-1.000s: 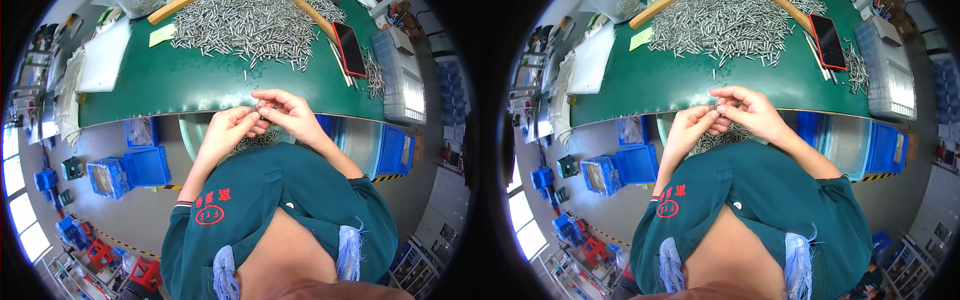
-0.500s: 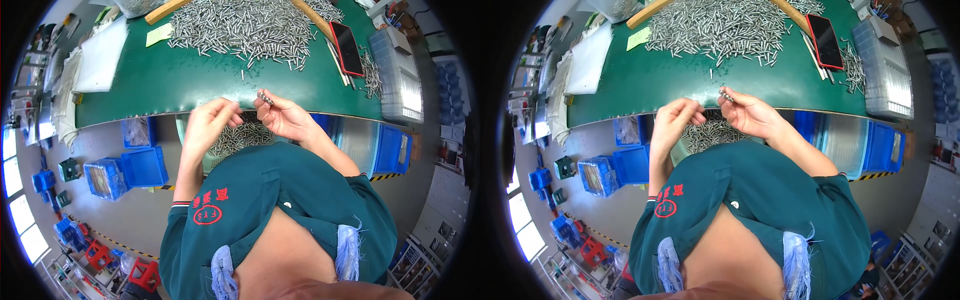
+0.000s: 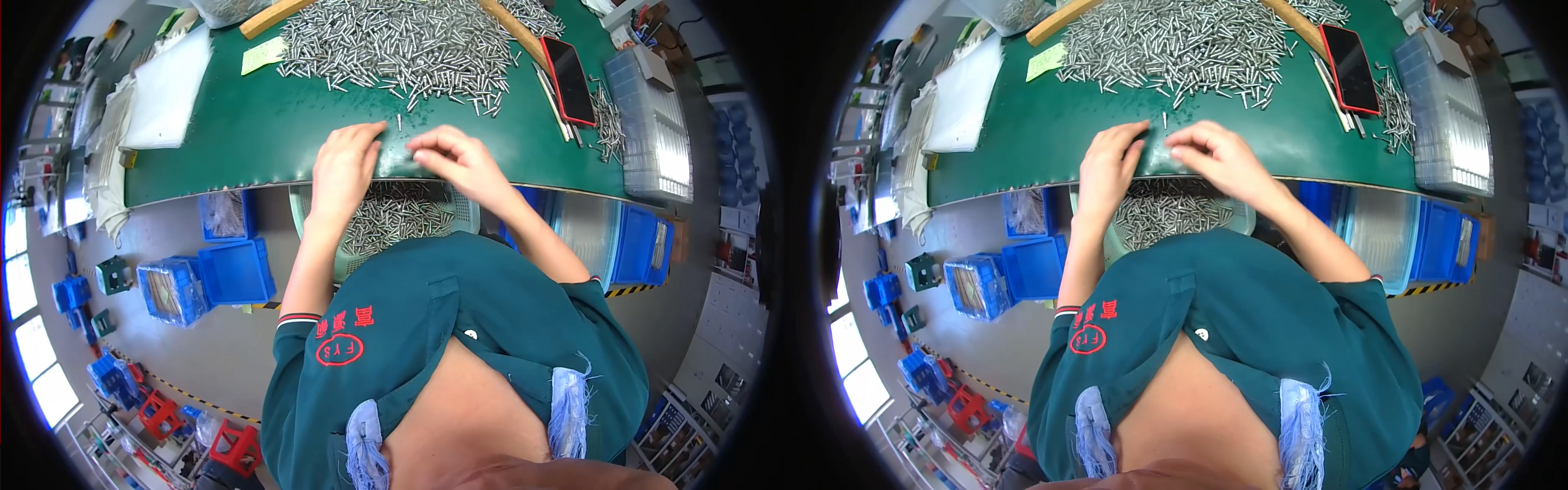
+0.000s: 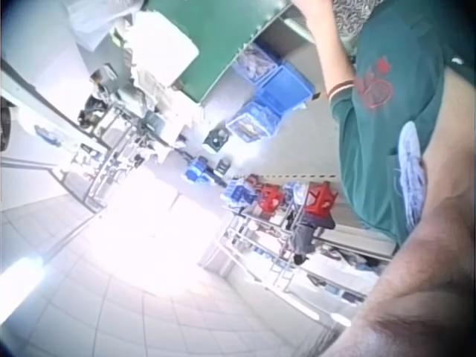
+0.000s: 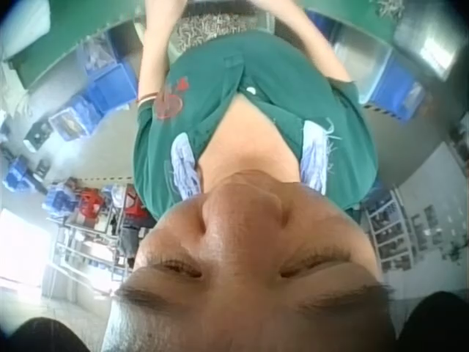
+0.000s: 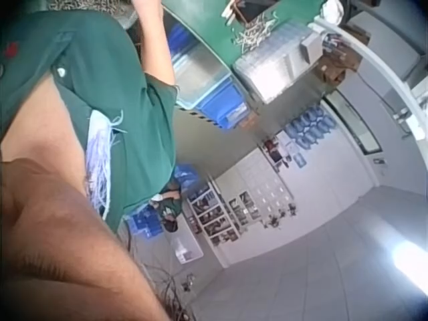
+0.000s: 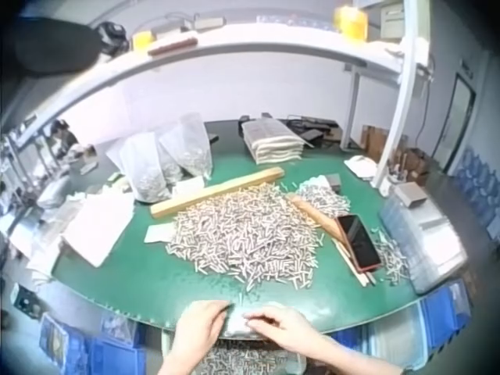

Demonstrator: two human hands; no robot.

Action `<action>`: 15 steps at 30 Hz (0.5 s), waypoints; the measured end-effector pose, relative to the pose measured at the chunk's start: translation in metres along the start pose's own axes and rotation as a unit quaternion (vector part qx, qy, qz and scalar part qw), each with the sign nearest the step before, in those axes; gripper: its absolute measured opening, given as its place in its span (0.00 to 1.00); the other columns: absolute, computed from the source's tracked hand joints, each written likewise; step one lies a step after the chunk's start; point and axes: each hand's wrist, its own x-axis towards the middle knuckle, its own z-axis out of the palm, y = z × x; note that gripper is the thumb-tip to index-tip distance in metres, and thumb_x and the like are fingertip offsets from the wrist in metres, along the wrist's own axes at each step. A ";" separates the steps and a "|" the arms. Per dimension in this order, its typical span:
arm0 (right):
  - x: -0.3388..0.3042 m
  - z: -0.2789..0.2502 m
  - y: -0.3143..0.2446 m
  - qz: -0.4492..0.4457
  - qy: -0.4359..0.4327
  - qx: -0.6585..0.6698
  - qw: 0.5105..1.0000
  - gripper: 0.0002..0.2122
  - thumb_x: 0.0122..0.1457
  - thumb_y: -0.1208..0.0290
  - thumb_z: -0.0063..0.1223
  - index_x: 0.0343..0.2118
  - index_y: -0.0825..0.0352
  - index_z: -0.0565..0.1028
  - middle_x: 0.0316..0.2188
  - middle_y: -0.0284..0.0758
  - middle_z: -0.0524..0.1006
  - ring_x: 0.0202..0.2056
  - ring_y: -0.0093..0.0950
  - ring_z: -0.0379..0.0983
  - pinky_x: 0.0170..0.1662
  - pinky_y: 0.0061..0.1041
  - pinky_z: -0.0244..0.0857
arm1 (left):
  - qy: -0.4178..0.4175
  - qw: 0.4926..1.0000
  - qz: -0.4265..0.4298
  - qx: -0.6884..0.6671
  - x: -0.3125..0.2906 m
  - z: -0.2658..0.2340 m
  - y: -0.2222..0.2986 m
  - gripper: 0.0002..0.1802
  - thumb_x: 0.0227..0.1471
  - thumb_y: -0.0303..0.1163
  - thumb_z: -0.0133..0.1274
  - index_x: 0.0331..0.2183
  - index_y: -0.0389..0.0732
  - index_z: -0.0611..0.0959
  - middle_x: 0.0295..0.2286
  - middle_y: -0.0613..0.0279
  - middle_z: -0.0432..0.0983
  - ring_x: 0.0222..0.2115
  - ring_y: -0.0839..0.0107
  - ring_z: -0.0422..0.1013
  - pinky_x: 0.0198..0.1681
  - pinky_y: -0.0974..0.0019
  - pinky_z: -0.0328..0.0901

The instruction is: Picking up and inspecting small metal pins at a manufacturing workbench.

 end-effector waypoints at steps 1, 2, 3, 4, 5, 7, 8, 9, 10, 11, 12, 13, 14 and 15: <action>0.008 -0.006 0.000 -0.022 0.030 -0.111 0.993 0.11 0.58 0.70 0.53 0.42 0.67 0.76 0.35 0.31 0.75 0.33 0.19 0.71 0.36 0.20 0.66 | -0.006 1.000 0.014 0.016 0.006 0.004 0.002 0.15 0.49 0.28 0.54 0.42 0.45 0.80 0.37 0.60 0.76 0.39 0.60 0.70 0.44 0.61 0.65; 0.015 -0.008 0.003 -0.027 0.058 -0.159 0.985 0.12 0.57 0.69 0.54 0.44 0.64 0.76 0.35 0.33 0.75 0.33 0.22 0.73 0.36 0.22 0.67 | -0.012 0.999 0.027 0.033 0.012 0.008 0.003 0.15 0.49 0.29 0.54 0.42 0.46 0.80 0.36 0.58 0.76 0.38 0.59 0.70 0.42 0.62 0.65; 0.021 -0.009 0.007 -0.035 0.073 -0.212 0.974 0.12 0.56 0.68 0.54 0.44 0.62 0.75 0.34 0.34 0.75 0.33 0.27 0.73 0.37 0.26 0.67 | 0.000 0.998 0.045 0.053 0.018 0.013 0.004 0.12 0.47 0.29 0.55 0.37 0.46 0.81 0.32 0.59 0.74 0.35 0.60 0.70 0.40 0.61 0.66; 0.027 -0.012 0.010 -0.044 0.088 -0.265 0.959 0.12 0.56 0.66 0.53 0.43 0.61 0.75 0.34 0.35 0.75 0.34 0.31 0.74 0.37 0.29 0.68 | 0.002 0.997 0.047 0.054 0.025 0.015 0.003 0.12 0.47 0.29 0.55 0.37 0.46 0.81 0.32 0.59 0.74 0.35 0.60 0.70 0.40 0.61 0.66; 0.030 -0.014 0.009 -0.035 0.092 -0.305 0.947 0.13 0.55 0.65 0.54 0.43 0.60 0.75 0.34 0.34 0.74 0.36 0.33 0.74 0.38 0.31 0.69 | -0.021 0.997 0.026 0.074 0.031 0.016 0.002 0.09 0.47 0.29 0.56 0.35 0.44 0.80 0.31 0.59 0.73 0.35 0.60 0.70 0.39 0.61 0.66; 0.034 -0.014 0.009 -0.042 0.099 -0.339 0.935 0.13 0.55 0.65 0.54 0.44 0.59 0.75 0.34 0.33 0.74 0.35 0.31 0.74 0.37 0.29 0.69 | -0.039 0.994 -0.005 0.098 0.041 0.020 -0.002 0.05 0.46 0.30 0.56 0.28 0.42 0.78 0.29 0.60 0.72 0.35 0.59 0.70 0.38 0.60 0.66; 0.036 -0.014 0.010 -0.046 0.104 -0.371 0.921 0.13 0.56 0.65 0.55 0.45 0.58 0.75 0.34 0.33 0.74 0.33 0.30 0.74 0.37 0.28 0.69 | -0.038 0.994 -0.004 0.098 0.047 0.023 -0.005 0.05 0.46 0.30 0.56 0.28 0.42 0.78 0.29 0.60 0.72 0.35 0.59 0.70 0.38 0.60 0.66; 0.038 -0.013 0.010 -0.047 0.105 -0.372 0.921 0.13 0.56 0.65 0.55 0.45 0.58 0.75 0.34 0.33 0.74 0.33 0.30 0.74 0.37 0.28 0.69 | -0.020 0.995 -0.010 0.097 0.052 0.025 -0.007 0.05 0.46 0.30 0.56 0.29 0.42 0.78 0.29 0.59 0.72 0.36 0.59 0.70 0.38 0.59 0.66; 0.040 -0.011 0.009 -0.063 0.112 -0.380 0.916 0.14 0.55 0.64 0.55 0.45 0.58 0.75 0.35 0.32 0.74 0.34 0.31 0.74 0.37 0.29 0.69 | -0.004 0.995 -0.016 0.096 0.055 0.026 -0.007 0.06 0.47 0.30 0.56 0.30 0.41 0.78 0.30 0.58 0.72 0.36 0.58 0.70 0.39 0.59 0.66; 0.042 -0.009 0.009 -0.080 0.118 -0.388 0.911 0.14 0.55 0.63 0.55 0.45 0.57 0.75 0.36 0.31 0.74 0.34 0.31 0.74 0.38 0.30 0.69 | 0.017 0.997 -0.007 0.073 0.058 0.024 -0.004 0.08 0.47 0.30 0.55 0.33 0.40 0.77 0.33 0.55 0.71 0.37 0.57 0.70 0.40 0.58 0.66; 0.044 -0.007 0.006 -0.060 0.106 -0.390 0.913 0.15 0.54 0.62 0.56 0.44 0.57 0.75 0.37 0.31 0.74 0.37 0.31 0.73 0.40 0.30 0.69 | 0.017 0.997 -0.006 0.073 0.059 0.028 -0.005 0.08 0.47 0.30 0.55 0.33 0.40 0.77 0.33 0.55 0.71 0.37 0.57 0.70 0.40 0.58 0.66; 0.046 -0.006 0.008 -0.059 0.107 -0.390 0.913 0.15 0.54 0.62 0.56 0.44 0.57 0.75 0.37 0.31 0.74 0.37 0.31 0.73 0.40 0.30 0.69 | 0.027 0.997 0.018 0.073 0.063 0.031 -0.007 0.10 0.47 0.30 0.56 0.34 0.40 0.77 0.34 0.55 0.71 0.38 0.57 0.70 0.41 0.59 0.66; 0.049 -0.005 0.011 -0.092 0.114 -0.394 0.908 0.14 0.53 0.63 0.56 0.43 0.58 0.75 0.37 0.31 0.74 0.38 0.31 0.73 0.40 0.30 0.69 | 0.037 0.996 0.042 0.074 0.064 0.033 -0.008 0.12 0.46 0.30 0.56 0.36 0.40 0.77 0.35 0.54 0.71 0.38 0.57 0.70 0.41 0.59 0.66; 0.050 -0.004 0.012 -0.125 0.120 -0.397 0.901 0.14 0.53 0.65 0.56 0.43 0.59 0.75 0.37 0.31 0.74 0.39 0.31 0.72 0.41 0.30 0.68 | 0.038 0.996 0.042 0.074 0.063 0.033 -0.009 0.12 0.46 0.30 0.56 0.36 0.40 0.77 0.35 0.54 0.71 0.38 0.57 0.70 0.41 0.59 0.66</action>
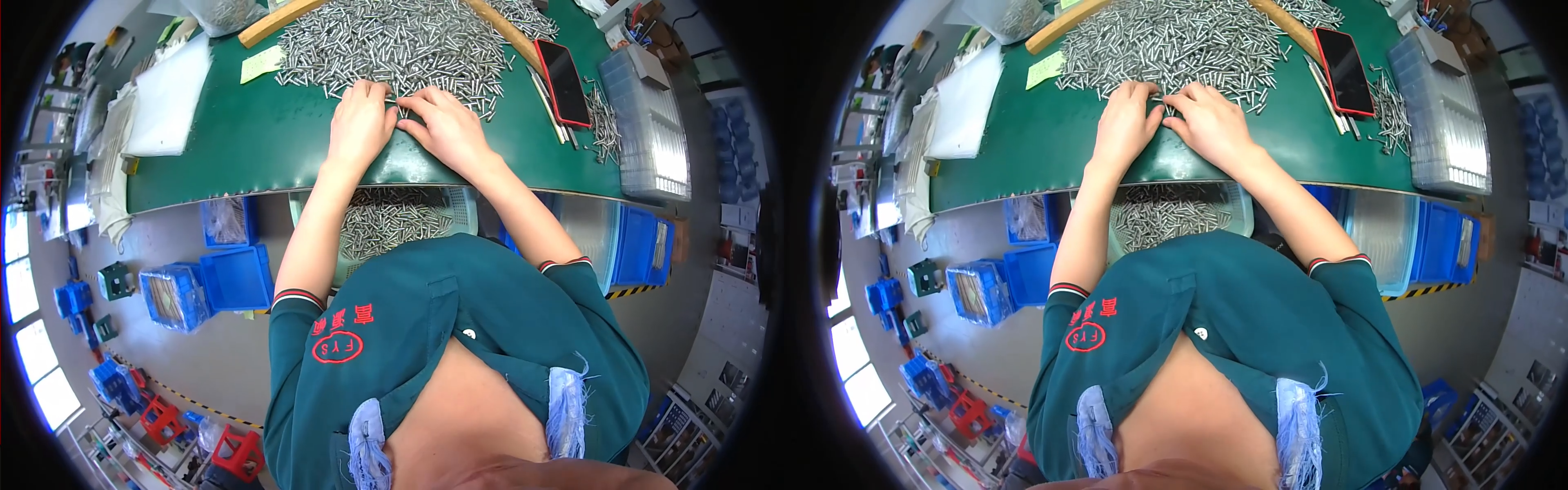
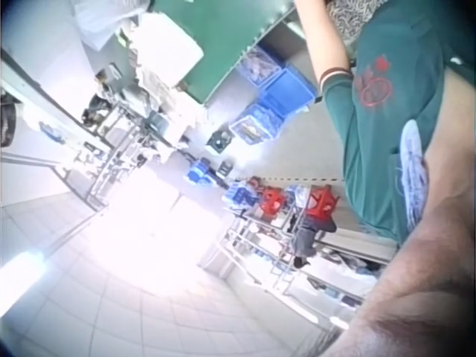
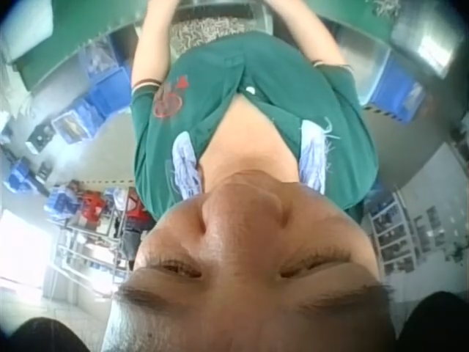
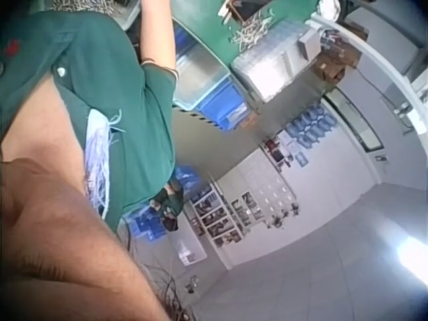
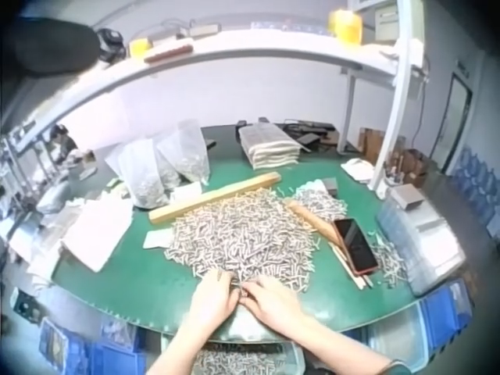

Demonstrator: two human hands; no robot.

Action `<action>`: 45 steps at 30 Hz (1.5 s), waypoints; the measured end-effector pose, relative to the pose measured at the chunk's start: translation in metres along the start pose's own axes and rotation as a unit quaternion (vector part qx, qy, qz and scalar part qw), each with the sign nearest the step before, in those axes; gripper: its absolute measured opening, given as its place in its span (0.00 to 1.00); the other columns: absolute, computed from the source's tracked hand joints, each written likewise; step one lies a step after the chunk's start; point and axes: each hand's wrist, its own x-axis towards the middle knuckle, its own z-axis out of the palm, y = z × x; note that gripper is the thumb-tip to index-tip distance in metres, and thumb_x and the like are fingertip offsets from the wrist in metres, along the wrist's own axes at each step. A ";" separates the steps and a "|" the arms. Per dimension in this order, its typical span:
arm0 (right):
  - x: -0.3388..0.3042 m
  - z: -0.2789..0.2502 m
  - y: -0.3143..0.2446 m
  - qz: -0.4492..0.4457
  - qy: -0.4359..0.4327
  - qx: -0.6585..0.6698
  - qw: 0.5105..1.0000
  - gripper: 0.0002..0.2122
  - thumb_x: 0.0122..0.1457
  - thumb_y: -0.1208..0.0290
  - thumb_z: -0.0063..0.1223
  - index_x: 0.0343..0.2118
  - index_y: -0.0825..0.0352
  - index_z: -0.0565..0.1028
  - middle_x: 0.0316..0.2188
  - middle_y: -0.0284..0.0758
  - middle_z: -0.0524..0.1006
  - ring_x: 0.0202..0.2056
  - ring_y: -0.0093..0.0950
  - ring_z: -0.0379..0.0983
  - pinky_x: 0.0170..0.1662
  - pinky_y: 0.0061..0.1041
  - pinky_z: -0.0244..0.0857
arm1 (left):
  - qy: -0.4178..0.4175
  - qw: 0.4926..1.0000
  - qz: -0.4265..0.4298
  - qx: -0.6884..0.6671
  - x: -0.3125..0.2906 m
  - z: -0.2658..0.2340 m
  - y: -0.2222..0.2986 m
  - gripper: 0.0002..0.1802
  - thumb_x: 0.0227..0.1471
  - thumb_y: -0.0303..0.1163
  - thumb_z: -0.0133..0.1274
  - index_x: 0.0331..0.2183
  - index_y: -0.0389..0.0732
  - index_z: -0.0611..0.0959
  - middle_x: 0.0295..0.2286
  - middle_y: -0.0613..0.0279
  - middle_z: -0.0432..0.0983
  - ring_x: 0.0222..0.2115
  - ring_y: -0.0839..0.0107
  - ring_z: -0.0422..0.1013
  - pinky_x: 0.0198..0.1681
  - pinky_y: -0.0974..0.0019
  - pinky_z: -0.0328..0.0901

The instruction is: Picking up and inspecting small metal pins at a manufacturing workbench.

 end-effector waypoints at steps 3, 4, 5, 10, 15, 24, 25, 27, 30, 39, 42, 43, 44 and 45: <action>-0.002 0.001 0.004 -0.026 -0.025 0.022 0.999 0.12 0.52 0.68 0.56 0.40 0.60 0.76 0.38 0.31 0.74 0.42 0.32 0.71 0.43 0.31 0.67 | -0.091 0.995 -0.037 -0.017 -0.006 -0.010 0.003 0.12 0.46 0.29 0.56 0.36 0.40 0.77 0.35 0.55 0.71 0.39 0.57 0.69 0.42 0.59 0.66; -0.003 -0.002 0.003 -0.026 -0.026 0.023 0.999 0.12 0.52 0.68 0.56 0.40 0.60 0.76 0.38 0.31 0.74 0.42 0.32 0.71 0.43 0.31 0.67 | -0.095 0.995 -0.029 -0.033 -0.013 -0.013 0.004 0.12 0.45 0.28 0.56 0.36 0.40 0.77 0.34 0.55 0.71 0.38 0.56 0.69 0.42 0.58 0.66; -0.006 -0.007 0.000 -0.021 -0.054 0.036 0.998 0.10 0.53 0.69 0.55 0.39 0.60 0.76 0.37 0.31 0.74 0.41 0.32 0.71 0.43 0.31 0.67 | -0.099 0.994 -0.021 -0.049 -0.020 -0.016 0.005 0.12 0.45 0.27 0.56 0.36 0.40 0.77 0.33 0.55 0.70 0.38 0.56 0.69 0.42 0.57 0.66; -0.020 -0.013 0.000 -0.052 -0.083 0.078 0.992 0.08 0.53 0.72 0.54 0.37 0.61 0.76 0.35 0.30 0.75 0.40 0.31 0.71 0.42 0.29 0.67 | -0.100 0.993 0.012 -0.063 -0.041 -0.032 0.006 0.09 0.46 0.23 0.53 0.33 0.40 0.78 0.33 0.58 0.71 0.36 0.58 0.68 0.41 0.60 0.65; -0.022 -0.015 -0.002 -0.048 -0.057 0.067 0.995 0.09 0.53 0.74 0.53 0.38 0.61 0.76 0.34 0.30 0.75 0.38 0.31 0.72 0.42 0.28 0.67 | -0.104 0.990 0.034 -0.090 -0.051 -0.034 0.002 0.09 0.44 0.18 0.49 0.31 0.39 0.78 0.35 0.60 0.73 0.37 0.59 0.68 0.42 0.61 0.64; -0.032 -0.033 0.002 -0.003 -0.075 0.075 0.994 0.09 0.54 0.74 0.53 0.38 0.60 0.77 0.33 0.30 0.73 0.36 0.31 0.72 0.39 0.28 0.68 | -0.081 0.991 0.038 -0.104 -0.062 -0.035 0.011 0.12 0.44 0.18 0.49 0.33 0.41 0.79 0.39 0.64 0.74 0.41 0.61 0.67 0.46 0.59 0.62; -0.033 -0.035 0.001 -0.002 -0.075 0.075 0.994 0.09 0.54 0.74 0.53 0.38 0.60 0.77 0.33 0.30 0.73 0.36 0.31 0.72 0.39 0.28 0.68 | -0.081 0.990 0.039 -0.104 -0.063 -0.034 0.011 0.12 0.44 0.18 0.49 0.33 0.41 0.79 0.39 0.64 0.74 0.41 0.61 0.67 0.46 0.59 0.62; -0.036 -0.037 -0.002 -0.019 -0.093 0.061 0.994 0.07 0.53 0.74 0.54 0.36 0.60 0.77 0.32 0.30 0.73 0.35 0.31 0.73 0.38 0.28 0.68 | -0.079 0.991 0.049 -0.100 -0.065 -0.033 0.011 0.11 0.45 0.19 0.51 0.34 0.41 0.79 0.39 0.64 0.74 0.42 0.62 0.67 0.45 0.60 0.62; -0.040 -0.036 -0.007 -0.024 -0.088 0.062 0.994 0.06 0.51 0.74 0.56 0.33 0.61 0.78 0.31 0.30 0.73 0.36 0.30 0.73 0.38 0.28 0.68 | -0.037 0.996 0.002 -0.086 -0.065 -0.037 0.021 0.11 0.44 0.20 0.52 0.34 0.41 0.79 0.38 0.65 0.74 0.41 0.62 0.67 0.44 0.60 0.62; -0.040 -0.015 -0.023 -0.015 -0.071 0.086 0.994 0.08 0.51 0.67 0.58 0.33 0.60 0.76 0.30 0.30 0.72 0.35 0.31 0.72 0.37 0.31 0.68 | -0.073 0.991 0.024 -0.108 -0.067 -0.036 0.018 0.10 0.46 0.21 0.53 0.35 0.40 0.78 0.34 0.61 0.74 0.35 0.59 0.68 0.41 0.60 0.64; -0.037 -0.015 -0.030 -0.035 -0.061 0.052 0.996 0.09 0.51 0.66 0.58 0.35 0.59 0.76 0.30 0.30 0.72 0.35 0.31 0.72 0.36 0.31 0.68 | -0.072 0.990 0.004 -0.122 -0.069 -0.038 0.019 0.09 0.45 0.22 0.54 0.33 0.39 0.77 0.32 0.59 0.74 0.35 0.58 0.68 0.40 0.60 0.63; -0.037 -0.014 -0.030 -0.035 -0.061 0.052 0.996 0.09 0.51 0.66 0.58 0.35 0.59 0.76 0.30 0.30 0.72 0.35 0.31 0.72 0.36 0.31 0.68 | -0.072 0.990 0.004 -0.122 -0.070 -0.039 0.018 0.09 0.45 0.22 0.54 0.33 0.39 0.77 0.32 0.59 0.74 0.35 0.58 0.68 0.40 0.60 0.63; -0.037 -0.013 -0.030 -0.041 -0.060 0.052 0.996 0.09 0.51 0.66 0.58 0.35 0.59 0.76 0.30 0.30 0.71 0.35 0.31 0.72 0.36 0.31 0.68 | -0.080 0.990 0.002 -0.120 -0.072 -0.039 0.018 0.09 0.45 0.22 0.54 0.33 0.39 0.77 0.32 0.59 0.74 0.35 0.58 0.69 0.40 0.59 0.64; -0.037 -0.012 -0.029 -0.047 -0.060 0.052 0.996 0.09 0.51 0.66 0.58 0.36 0.59 0.76 0.30 0.30 0.71 0.35 0.30 0.72 0.36 0.31 0.67 | -0.087 0.989 -0.001 -0.119 -0.073 -0.040 0.017 0.08 0.45 0.22 0.54 0.33 0.39 0.76 0.31 0.58 0.74 0.34 0.58 0.69 0.39 0.59 0.64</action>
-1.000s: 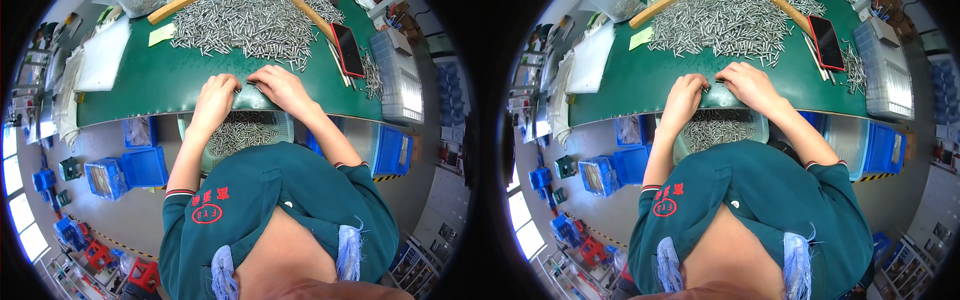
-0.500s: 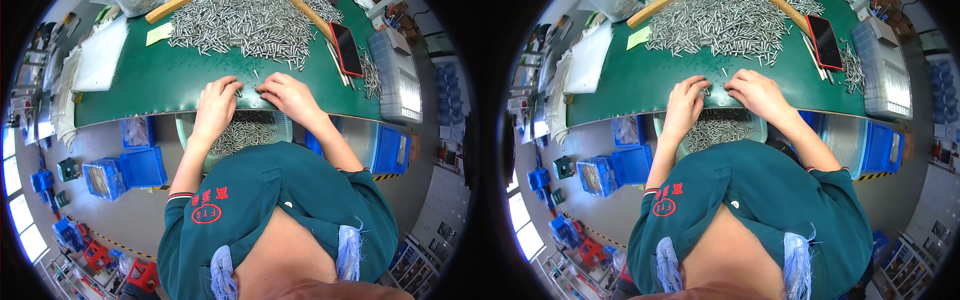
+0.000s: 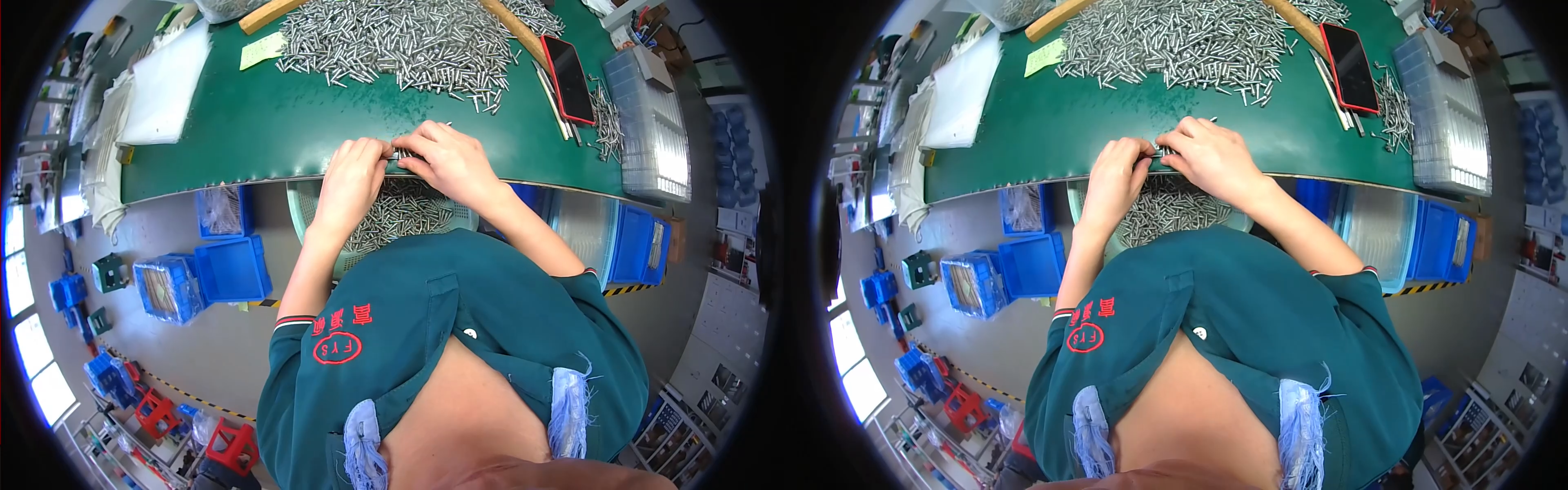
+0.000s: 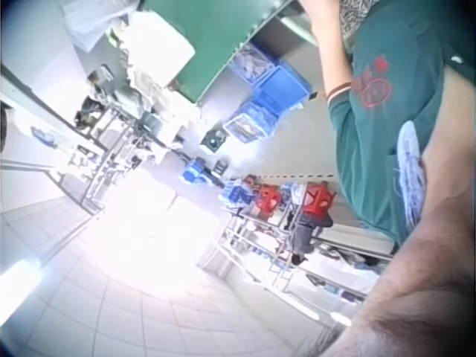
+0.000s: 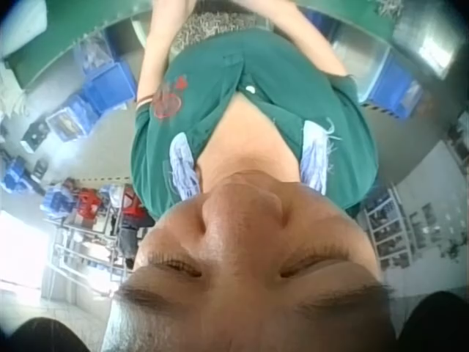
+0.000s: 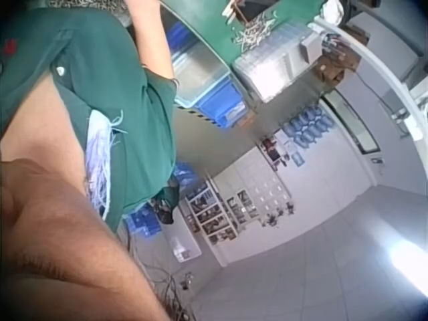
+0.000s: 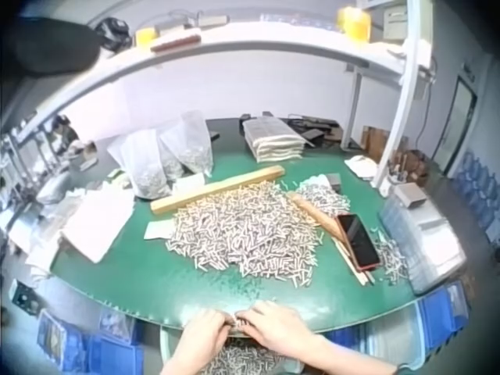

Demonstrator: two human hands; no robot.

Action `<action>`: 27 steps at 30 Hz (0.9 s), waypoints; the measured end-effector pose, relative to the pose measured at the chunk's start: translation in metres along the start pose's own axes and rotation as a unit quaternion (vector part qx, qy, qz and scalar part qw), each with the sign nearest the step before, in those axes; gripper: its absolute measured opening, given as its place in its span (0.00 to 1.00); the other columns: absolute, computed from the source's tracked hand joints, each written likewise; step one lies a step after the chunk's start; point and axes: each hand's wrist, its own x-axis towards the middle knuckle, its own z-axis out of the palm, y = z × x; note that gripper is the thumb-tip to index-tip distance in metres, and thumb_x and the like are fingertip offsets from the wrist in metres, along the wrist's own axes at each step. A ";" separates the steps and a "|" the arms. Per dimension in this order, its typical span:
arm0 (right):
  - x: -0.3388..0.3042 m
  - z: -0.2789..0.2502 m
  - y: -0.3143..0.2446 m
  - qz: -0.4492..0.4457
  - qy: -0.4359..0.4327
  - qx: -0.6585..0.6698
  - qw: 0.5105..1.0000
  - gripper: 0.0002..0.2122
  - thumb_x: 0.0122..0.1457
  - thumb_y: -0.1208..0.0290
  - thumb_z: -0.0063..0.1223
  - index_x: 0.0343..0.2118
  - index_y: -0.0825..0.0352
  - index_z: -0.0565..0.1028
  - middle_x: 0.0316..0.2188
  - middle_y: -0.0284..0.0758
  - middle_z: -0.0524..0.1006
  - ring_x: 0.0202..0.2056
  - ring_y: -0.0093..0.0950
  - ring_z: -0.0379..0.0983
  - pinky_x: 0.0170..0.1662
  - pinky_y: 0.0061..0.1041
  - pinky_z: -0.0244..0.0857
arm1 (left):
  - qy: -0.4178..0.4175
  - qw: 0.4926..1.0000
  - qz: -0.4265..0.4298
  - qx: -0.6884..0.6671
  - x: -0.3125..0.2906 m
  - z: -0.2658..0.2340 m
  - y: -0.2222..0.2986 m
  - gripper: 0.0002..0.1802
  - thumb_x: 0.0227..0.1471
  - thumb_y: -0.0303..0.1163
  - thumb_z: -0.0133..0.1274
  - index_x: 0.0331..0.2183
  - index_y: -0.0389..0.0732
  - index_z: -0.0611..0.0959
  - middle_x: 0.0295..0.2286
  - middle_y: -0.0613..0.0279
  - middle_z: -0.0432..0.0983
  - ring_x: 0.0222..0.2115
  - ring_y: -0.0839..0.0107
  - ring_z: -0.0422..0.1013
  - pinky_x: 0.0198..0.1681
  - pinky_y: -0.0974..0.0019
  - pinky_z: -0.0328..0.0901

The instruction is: Picking up and inspecting small metal pins at a manufacturing workbench.

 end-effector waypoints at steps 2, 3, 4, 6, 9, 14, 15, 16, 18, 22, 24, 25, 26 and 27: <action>0.000 0.001 0.001 -0.006 -0.001 0.003 1.000 0.10 0.51 0.66 0.58 0.36 0.59 0.76 0.30 0.30 0.71 0.34 0.31 0.71 0.36 0.31 0.67 | 0.006 1.000 -0.014 -0.007 -0.002 -0.005 0.000 0.08 0.45 0.22 0.54 0.33 0.38 0.76 0.31 0.57 0.74 0.34 0.58 0.70 0.38 0.59 0.65; 0.000 0.001 0.002 -0.011 -0.001 0.005 1.000 0.10 0.51 0.66 0.58 0.36 0.59 0.76 0.30 0.30 0.71 0.34 0.31 0.71 0.37 0.31 0.67 | 0.012 0.999 -0.027 -0.014 -0.002 -0.007 0.000 0.08 0.45 0.22 0.54 0.33 0.38 0.76 0.30 0.57 0.74 0.33 0.58 0.70 0.37 0.59 0.65; 0.000 0.001 0.002 -0.012 -0.001 0.005 1.000 0.10 0.51 0.66 0.58 0.36 0.59 0.76 0.30 0.30 0.71 0.34 0.31 0.71 0.37 0.31 0.67 | 0.013 0.999 -0.028 -0.014 -0.001 -0.007 -0.001 0.08 0.45 0.22 0.54 0.33 0.38 0.76 0.30 0.57 0.74 0.33 0.58 0.70 0.37 0.59 0.65; 0.000 0.000 0.001 -0.016 -0.011 0.006 1.000 0.10 0.50 0.66 0.59 0.36 0.59 0.76 0.30 0.30 0.71 0.34 0.31 0.71 0.37 0.31 0.67 | 0.037 0.998 -0.044 0.010 0.001 -0.005 -0.005 0.09 0.45 0.22 0.55 0.33 0.37 0.75 0.30 0.57 0.74 0.32 0.60 0.71 0.35 0.60 0.66; -0.001 -0.001 0.000 -0.001 -0.002 0.013 1.000 0.10 0.50 0.66 0.60 0.36 0.59 0.76 0.31 0.30 0.71 0.35 0.30 0.71 0.37 0.31 0.67 | 0.010 0.998 -0.067 -0.017 0.002 -0.001 0.005 0.10 0.47 0.22 0.54 0.35 0.38 0.75 0.30 0.57 0.74 0.32 0.61 0.73 0.35 0.61 0.67; -0.001 -0.001 -0.002 -0.003 0.018 0.015 1.000 0.12 0.48 0.64 0.61 0.36 0.59 0.76 0.32 0.29 0.70 0.35 0.30 0.70 0.37 0.30 0.67 | 0.018 0.994 -0.100 -0.038 -0.003 0.000 0.011 0.08 0.51 0.24 0.53 0.36 0.37 0.74 0.31 0.57 0.77 0.30 0.61 0.74 0.35 0.63 0.68; -0.001 0.000 -0.002 -0.015 0.015 0.010 1.000 0.12 0.48 0.63 0.61 0.35 0.59 0.76 0.32 0.29 0.70 0.35 0.29 0.70 0.37 0.30 0.67 | 0.015 0.992 -0.111 -0.051 -0.005 -0.001 0.011 0.08 0.52 0.25 0.52 0.36 0.37 0.75 0.32 0.57 0.78 0.30 0.62 0.75 0.35 0.64 0.69; 0.000 0.000 -0.003 -0.014 0.015 0.009 1.000 0.12 0.48 0.63 0.61 0.35 0.59 0.76 0.32 0.29 0.70 0.35 0.29 0.70 0.37 0.30 0.67 | 0.014 0.992 -0.111 -0.051 -0.007 -0.002 0.013 0.08 0.52 0.25 0.52 0.36 0.37 0.75 0.32 0.57 0.78 0.30 0.62 0.75 0.35 0.64 0.69; 0.001 0.001 -0.004 -0.022 0.017 -0.016 0.999 0.11 0.48 0.63 0.61 0.34 0.59 0.77 0.32 0.29 0.71 0.34 0.29 0.70 0.36 0.29 0.67 | 0.019 0.973 -0.191 -0.127 -0.010 -0.005 0.018 0.07 0.55 0.26 0.50 0.38 0.36 0.76 0.32 0.58 0.79 0.28 0.70 0.75 0.35 0.68 0.69; 0.001 0.005 -0.001 -0.028 0.021 -0.037 0.999 0.09 0.49 0.63 0.60 0.32 0.58 0.77 0.31 0.28 0.71 0.34 0.27 0.70 0.35 0.28 0.68 | -0.059 0.871 -0.289 -0.392 -0.026 -0.008 0.015 0.12 0.58 0.30 0.48 0.40 0.33 0.77 0.33 0.59 0.80 0.30 0.78 0.75 0.35 0.72 0.69; -0.002 0.002 -0.001 -0.023 0.004 -0.036 0.999 0.08 0.50 0.65 0.59 0.33 0.58 0.78 0.32 0.25 0.73 0.33 0.27 0.70 0.34 0.27 0.68 | -0.141 0.813 -0.312 -0.472 -0.034 0.001 0.009 0.14 0.59 0.32 0.46 0.41 0.32 0.78 0.34 0.58 0.80 0.31 0.75 0.75 0.36 0.72 0.69; -0.004 0.000 0.000 -0.024 0.004 -0.035 0.999 0.08 0.50 0.65 0.59 0.33 0.58 0.78 0.32 0.25 0.73 0.33 0.27 0.70 0.34 0.27 0.68 | -0.154 0.778 -0.343 -0.503 -0.034 0.004 0.013 0.16 0.60 0.33 0.46 0.43 0.30 0.76 0.36 0.54 0.78 0.35 0.70 0.76 0.40 0.69 0.71; -0.006 -0.001 0.000 -0.028 -0.011 -0.021 0.999 0.08 0.50 0.66 0.59 0.33 0.58 0.78 0.32 0.25 0.73 0.33 0.27 0.70 0.34 0.27 0.68 | -0.153 0.778 -0.343 -0.503 -0.033 0.008 0.014 0.16 0.60 0.33 0.46 0.43 0.30 0.76 0.36 0.54 0.78 0.35 0.70 0.76 0.40 0.69 0.71; -0.008 -0.003 0.000 -0.032 -0.025 -0.007 0.999 0.08 0.50 0.66 0.59 0.33 0.58 0.78 0.32 0.25 0.73 0.33 0.27 0.71 0.34 0.28 0.68 | -0.145 0.684 -0.385 -0.602 -0.032 0.013 0.012 0.17 0.59 0.33 0.46 0.44 0.29 0.75 0.38 0.51 0.77 0.37 0.66 0.76 0.42 0.66 0.71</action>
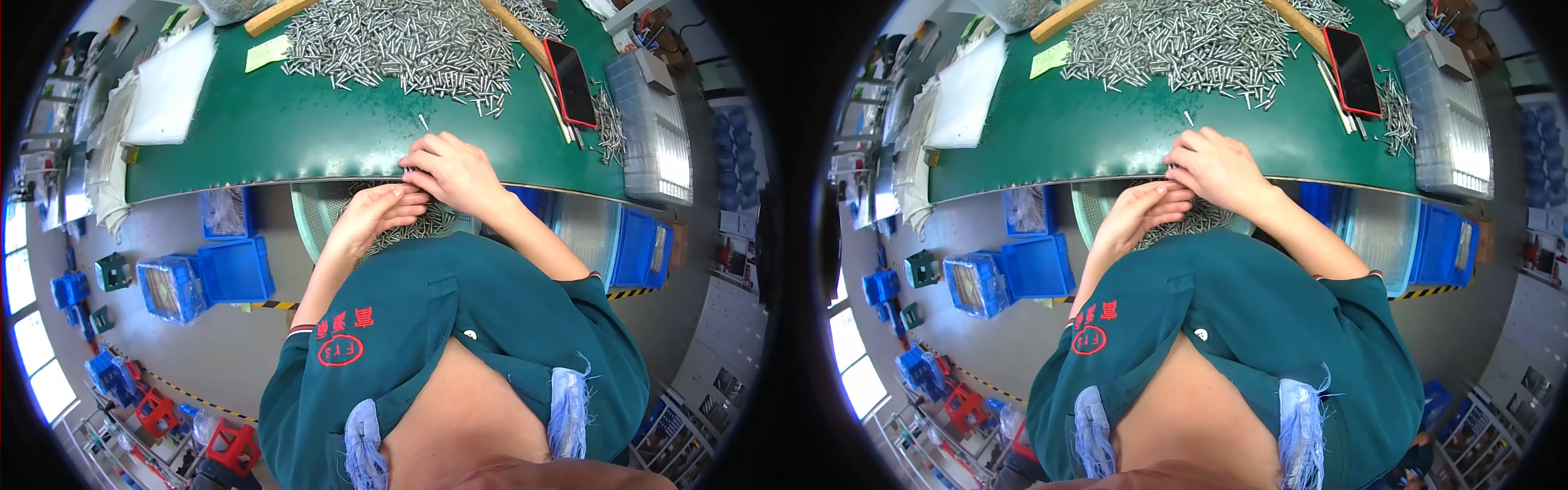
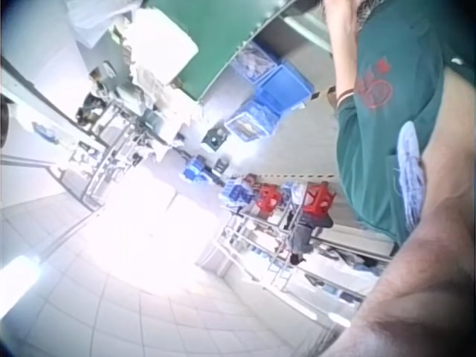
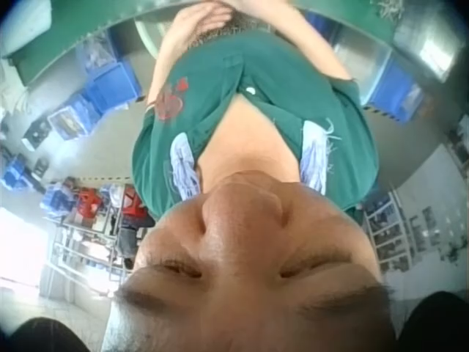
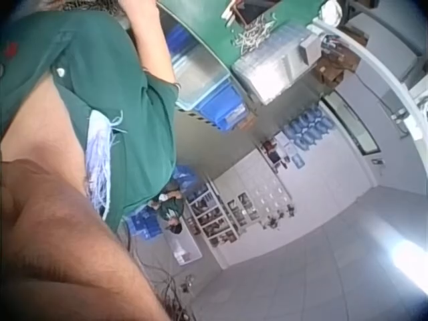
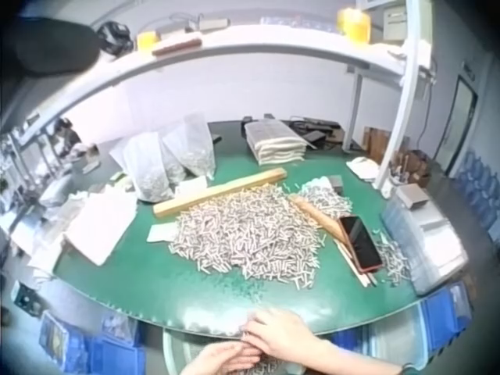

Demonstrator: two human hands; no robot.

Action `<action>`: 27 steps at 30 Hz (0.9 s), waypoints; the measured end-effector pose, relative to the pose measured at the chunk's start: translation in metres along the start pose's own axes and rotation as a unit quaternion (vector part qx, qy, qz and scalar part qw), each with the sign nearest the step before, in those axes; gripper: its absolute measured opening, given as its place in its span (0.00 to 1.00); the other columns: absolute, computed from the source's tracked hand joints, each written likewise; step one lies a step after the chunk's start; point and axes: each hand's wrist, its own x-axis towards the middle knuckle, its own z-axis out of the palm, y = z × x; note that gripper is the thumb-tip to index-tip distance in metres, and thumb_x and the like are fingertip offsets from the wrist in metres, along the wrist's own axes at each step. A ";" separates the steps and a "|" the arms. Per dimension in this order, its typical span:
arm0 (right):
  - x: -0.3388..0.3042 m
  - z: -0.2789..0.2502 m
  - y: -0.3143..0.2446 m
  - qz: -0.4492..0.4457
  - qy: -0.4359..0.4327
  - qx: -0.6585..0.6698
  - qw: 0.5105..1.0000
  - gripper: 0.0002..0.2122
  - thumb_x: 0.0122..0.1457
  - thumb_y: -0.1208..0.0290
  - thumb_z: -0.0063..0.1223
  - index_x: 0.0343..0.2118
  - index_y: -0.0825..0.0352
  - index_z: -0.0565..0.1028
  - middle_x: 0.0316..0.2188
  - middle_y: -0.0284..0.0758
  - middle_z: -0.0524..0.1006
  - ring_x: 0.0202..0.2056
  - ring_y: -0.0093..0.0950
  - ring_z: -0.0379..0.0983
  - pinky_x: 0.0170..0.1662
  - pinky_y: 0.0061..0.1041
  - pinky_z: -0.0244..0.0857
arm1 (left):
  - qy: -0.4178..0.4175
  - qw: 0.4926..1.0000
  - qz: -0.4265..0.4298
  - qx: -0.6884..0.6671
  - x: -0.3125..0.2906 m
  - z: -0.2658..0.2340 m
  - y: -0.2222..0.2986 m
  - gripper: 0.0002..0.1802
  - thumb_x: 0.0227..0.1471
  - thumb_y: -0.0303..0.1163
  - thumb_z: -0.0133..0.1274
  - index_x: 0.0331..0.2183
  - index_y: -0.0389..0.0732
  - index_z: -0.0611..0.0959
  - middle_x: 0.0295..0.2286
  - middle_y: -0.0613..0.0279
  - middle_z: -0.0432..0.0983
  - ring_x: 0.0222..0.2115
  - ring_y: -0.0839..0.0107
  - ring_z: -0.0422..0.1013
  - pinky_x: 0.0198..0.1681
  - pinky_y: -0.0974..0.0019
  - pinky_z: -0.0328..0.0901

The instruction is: Picking up and inspecting small metal pins at a manufacturing workbench.

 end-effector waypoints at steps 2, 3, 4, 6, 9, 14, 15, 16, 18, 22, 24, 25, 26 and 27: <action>-0.007 -0.004 -0.005 0.002 -0.014 0.003 1.000 0.08 0.50 0.66 0.58 0.33 0.58 0.78 0.33 0.25 0.74 0.34 0.27 0.71 0.34 0.28 0.68 | -0.061 0.981 -0.038 -0.178 0.009 -0.005 -0.006 0.18 0.58 0.32 0.47 0.45 0.27 0.73 0.40 0.46 0.75 0.40 0.57 0.75 0.46 0.59 0.72; -0.010 -0.006 -0.007 0.003 -0.030 0.006 1.000 0.08 0.50 0.67 0.58 0.34 0.58 0.78 0.33 0.25 0.74 0.34 0.27 0.71 0.35 0.28 0.68 | -0.062 0.981 -0.037 -0.178 0.012 -0.008 -0.008 0.18 0.58 0.32 0.47 0.45 0.27 0.73 0.40 0.46 0.75 0.40 0.57 0.75 0.46 0.59 0.72; -0.013 -0.008 -0.008 0.005 -0.036 0.008 0.999 0.09 0.51 0.67 0.58 0.35 0.57 0.78 0.34 0.25 0.74 0.35 0.27 0.72 0.36 0.27 0.69 | -0.085 0.977 -0.042 -0.192 0.015 -0.009 -0.008 0.18 0.58 0.32 0.47 0.44 0.27 0.73 0.39 0.46 0.76 0.40 0.57 0.75 0.45 0.59 0.72; -0.018 -0.014 -0.013 0.015 -0.043 0.018 0.999 0.09 0.51 0.68 0.57 0.36 0.58 0.78 0.35 0.25 0.74 0.36 0.28 0.72 0.36 0.27 0.69 | -0.108 0.971 -0.046 -0.207 0.018 -0.010 -0.009 0.17 0.58 0.32 0.48 0.44 0.28 0.74 0.39 0.47 0.76 0.39 0.57 0.75 0.45 0.59 0.72; -0.022 -0.015 -0.013 0.036 -0.049 0.037 0.997 0.08 0.53 0.69 0.55 0.37 0.58 0.77 0.36 0.27 0.74 0.37 0.30 0.72 0.38 0.29 0.69 | -0.105 0.973 -0.053 -0.197 0.021 -0.005 -0.009 0.16 0.58 0.32 0.48 0.42 0.29 0.75 0.37 0.48 0.77 0.38 0.59 0.76 0.43 0.61 0.72; -0.024 -0.013 -0.011 0.071 -0.031 0.066 0.995 0.13 0.55 0.73 0.53 0.44 0.59 0.75 0.39 0.30 0.75 0.39 0.30 0.73 0.38 0.27 0.69 | -0.048 0.998 -0.027 -0.014 0.016 0.009 -0.003 0.14 0.59 0.32 0.46 0.41 0.30 0.76 0.36 0.53 0.78 0.37 0.66 0.76 0.41 0.68 0.71; -0.023 -0.015 -0.010 0.088 -0.029 0.118 0.989 0.14 0.56 0.74 0.52 0.47 0.59 0.74 0.39 0.31 0.75 0.39 0.28 0.73 0.37 0.24 0.69 | -0.047 0.998 -0.028 -0.013 0.013 0.011 0.002 0.14 0.59 0.32 0.46 0.41 0.30 0.76 0.36 0.53 0.78 0.37 0.66 0.76 0.41 0.68 0.71; -0.022 -0.017 -0.009 0.107 -0.028 0.169 0.979 0.16 0.56 0.75 0.51 0.49 0.60 0.73 0.39 0.32 0.75 0.38 0.25 0.73 0.36 0.22 0.68 | -0.053 0.998 0.004 0.026 0.011 0.012 0.007 0.14 0.59 0.32 0.46 0.41 0.31 0.76 0.36 0.54 0.78 0.37 0.68 0.76 0.40 0.69 0.71; -0.019 -0.028 -0.012 0.137 -0.029 0.260 0.956 0.17 0.56 0.76 0.51 0.50 0.61 0.72 0.39 0.32 0.74 0.38 0.22 0.72 0.35 0.19 0.67 | -0.050 0.992 0.051 0.101 0.002 0.020 0.023 0.14 0.60 0.32 0.45 0.41 0.32 0.77 0.35 0.56 0.78 0.35 0.71 0.76 0.38 0.71 0.70; -0.016 -0.038 -0.017 0.172 -0.014 0.395 0.902 0.18 0.56 0.76 0.50 0.52 0.63 0.71 0.39 0.29 0.74 0.35 0.15 0.70 0.33 0.13 0.64 | -0.047 0.984 0.081 0.151 -0.006 0.027 0.043 0.14 0.60 0.31 0.45 0.42 0.32 0.77 0.33 0.57 0.78 0.34 0.73 0.76 0.37 0.72 0.70; -0.016 -0.039 -0.018 0.177 0.001 0.424 0.888 0.18 0.56 0.77 0.50 0.51 0.63 0.71 0.39 0.30 0.74 0.34 0.15 0.71 0.32 0.13 0.64 | -0.048 0.983 0.079 0.160 -0.008 0.029 0.048 0.13 0.59 0.30 0.46 0.42 0.32 0.78 0.32 0.59 0.79 0.33 0.74 0.76 0.37 0.73 0.70; -0.016 -0.039 -0.019 0.179 0.006 0.446 0.877 0.18 0.56 0.77 0.50 0.51 0.63 0.71 0.38 0.30 0.74 0.34 0.14 0.70 0.32 0.13 0.64 | -0.048 0.983 0.079 0.160 -0.009 0.030 0.049 0.13 0.59 0.30 0.46 0.42 0.32 0.78 0.32 0.59 0.79 0.33 0.74 0.76 0.37 0.73 0.70; -0.017 -0.039 -0.019 0.182 0.010 0.467 0.865 0.18 0.56 0.77 0.50 0.52 0.64 0.71 0.38 0.29 0.74 0.35 0.13 0.70 0.32 0.12 0.64 | -0.045 0.983 0.081 0.156 -0.010 0.030 0.049 0.13 0.59 0.30 0.47 0.41 0.32 0.78 0.31 0.59 0.79 0.32 0.74 0.76 0.37 0.73 0.70; -0.017 -0.040 -0.019 0.182 0.011 0.467 0.865 0.18 0.56 0.77 0.50 0.52 0.64 0.71 0.38 0.29 0.74 0.35 0.13 0.70 0.32 0.12 0.64 | -0.042 0.984 0.084 0.152 -0.010 0.031 0.050 0.13 0.58 0.30 0.48 0.41 0.32 0.79 0.31 0.60 0.79 0.32 0.75 0.76 0.36 0.73 0.70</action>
